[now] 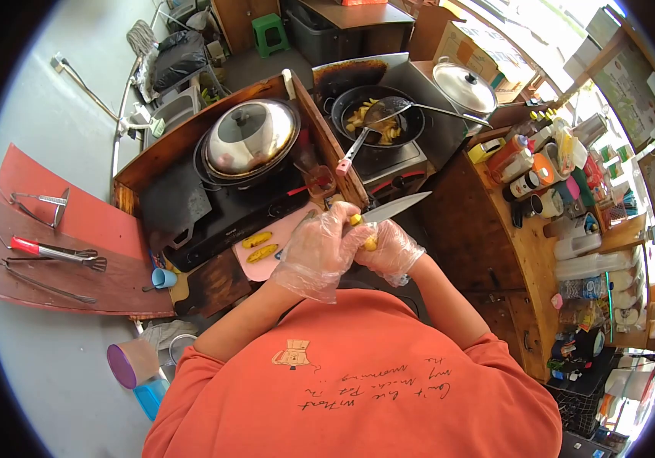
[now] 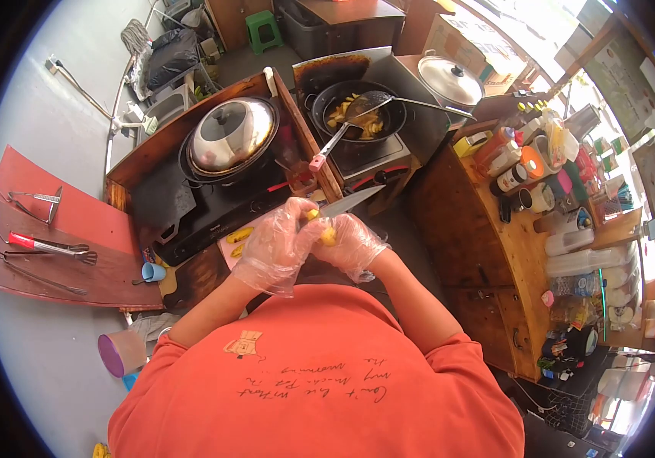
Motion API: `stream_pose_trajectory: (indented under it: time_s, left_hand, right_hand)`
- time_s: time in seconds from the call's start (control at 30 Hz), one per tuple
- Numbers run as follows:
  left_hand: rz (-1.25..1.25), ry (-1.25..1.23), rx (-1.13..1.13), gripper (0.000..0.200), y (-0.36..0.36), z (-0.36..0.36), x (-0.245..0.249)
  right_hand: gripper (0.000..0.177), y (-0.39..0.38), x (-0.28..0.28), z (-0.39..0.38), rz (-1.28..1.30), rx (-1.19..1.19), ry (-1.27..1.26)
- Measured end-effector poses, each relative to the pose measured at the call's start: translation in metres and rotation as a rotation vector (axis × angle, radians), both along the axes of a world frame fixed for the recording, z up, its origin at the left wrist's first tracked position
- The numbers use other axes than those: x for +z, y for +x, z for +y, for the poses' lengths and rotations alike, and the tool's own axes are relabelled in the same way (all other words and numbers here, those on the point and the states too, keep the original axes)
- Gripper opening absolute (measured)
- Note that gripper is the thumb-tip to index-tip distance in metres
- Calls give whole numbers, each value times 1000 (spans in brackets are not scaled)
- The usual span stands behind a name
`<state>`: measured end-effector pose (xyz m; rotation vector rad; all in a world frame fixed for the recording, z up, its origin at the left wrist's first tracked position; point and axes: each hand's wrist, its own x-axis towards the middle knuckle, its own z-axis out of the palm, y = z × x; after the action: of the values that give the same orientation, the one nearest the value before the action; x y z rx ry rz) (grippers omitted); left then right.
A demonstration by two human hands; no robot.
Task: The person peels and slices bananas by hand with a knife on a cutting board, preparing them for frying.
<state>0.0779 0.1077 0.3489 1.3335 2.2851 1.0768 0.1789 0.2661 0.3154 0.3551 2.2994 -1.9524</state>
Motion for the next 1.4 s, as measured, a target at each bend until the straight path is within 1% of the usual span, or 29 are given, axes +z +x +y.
stream_pose_trajectory:
  time_s: [0.03, 0.07, 0.13, 0.17, 0.23, 0.27, 0.33, 0.37, 0.4, 0.47, 0.5, 0.57, 0.6, 0.63, 0.7, 0.77, 0.8, 0.83, 0.9, 0.93, 0.97, 1.03, 1.07, 1.1, 1.17, 1.23, 1.3, 1.37, 1.4]
  left_hand:
    - [22, 18, 24, 44, 0, 3, -2]
    - [24, 19, 15, 44, 0, 5, -3]
    - [-144, 78, -64, 40, -2, 7, -7]
    - [-142, 76, -73, 40, -1, 11, -12]
    - [-396, 232, -76, 32, 2, 19, -18]
    - [-394, 230, -85, 32, 5, 22, -18]
    - [-756, 276, -25, 26, 11, 29, -15]
    - [-755, 276, -32, 26, 12, 32, -14]
    - [-851, 283, -10, 27, 13, 34, -13]
    - [-1045, 295, 38, 28, 14, 38, -12]
    - [-1044, 296, 33, 28, 14, 38, -11]
    - [-1293, 271, 47, 34, 15, 40, -10]
    - [-1351, 256, 83, 38, 16, 44, -9]
    - [-1348, 254, 74, 38, 20, 47, -7]
    - [-1446, 264, 154, 39, 30, 50, -1]
    - [-1485, 266, 194, 38, 34, 50, -8]
    - [-1526, 271, 245, 38, 36, 49, -13]
    - [-1525, 262, 237, 38, 38, 46, -18]
    - [-1510, 322, 194, 36, 40, 37, -28]
    - [-1520, 344, 189, 36, 40, 31, -32]
    - [-1520, 333, 184, 36, 40, 25, -34]
    - [-1493, 312, 280, 38, 38, 15, -37]
    - [-1501, 320, 229, 39, 37, 8, -40]
    - [-1501, 317, 226, 39, 36, 3, -46]
    - [-1508, 233, 269, 40, 38, -6, -55]
    - [-1522, 236, 245, 42, 39, -17, -61]
    - [-1477, 159, 206, 45, 36, -25, -66]
    - [-1514, 153, 273, 42, 29, -29, -62]
    - [-1411, 129, 333, 36, 25, -29, -61]
  right_hand:
    - [19, 3, 4, 1, 33, -24, 34]
    - [20, 4, -4, 5, -37, -7, -20]
    - [22, 9, 3, 11, -85, -2, -95]
    - [25, 11, 7, 14, -133, 14, -167]
    - [29, 15, -6, 21, -91, 28, -195]
    - [31, 17, -8, 22, -8, -9, -219]
    - [32, 22, -17, 23, 78, -54, -239]
    - [32, 26, -25, 22, 167, -188, -166]
    - [32, 29, -31, 21, 255, -319, -91]
    - [34, 33, -36, 22, 295, -347, -82]
    - [36, 35, -39, 22, 332, -370, -75]
    - [35, 39, -50, 22, 360, -364, -119]
    - [34, 39, -55, 19, 437, -380, -314]
    - [33, 39, -61, 18, 513, -393, -509]
    - [37, 40, -81, 18, 552, -361, -522]
    - [41, 35, -84, 10, 560, -560, -783]
    - [42, 32, -86, 4, 464, -794, -949]
    - [42, 30, -81, 2, 470, -803, -950]
    - [41, 28, -76, 4, 539, -927, -1128]
    - [40, 23, -91, 17, 565, -888, -1376]
    - [40, 23, -89, 23, 571, -897, -1378]
    - [42, 24, -82, 33, 563, -1013, -1568]
    - [45, 24, -70, 35, 528, -1099, -1565]
    - [45, 25, -73, 39, 531, -1102, -1565]
    - [47, 27, -82, 49, 629, -897, -1663]
    - [47, 28, -87, 57, 639, -854, -1625]
    - [48, 31, -84, 69, 682, -715, -1536]
    - [53, 37, -75, 75, 613, -672, -1396]
    - [54, 39, -71, 74, 590, -623, -1317]
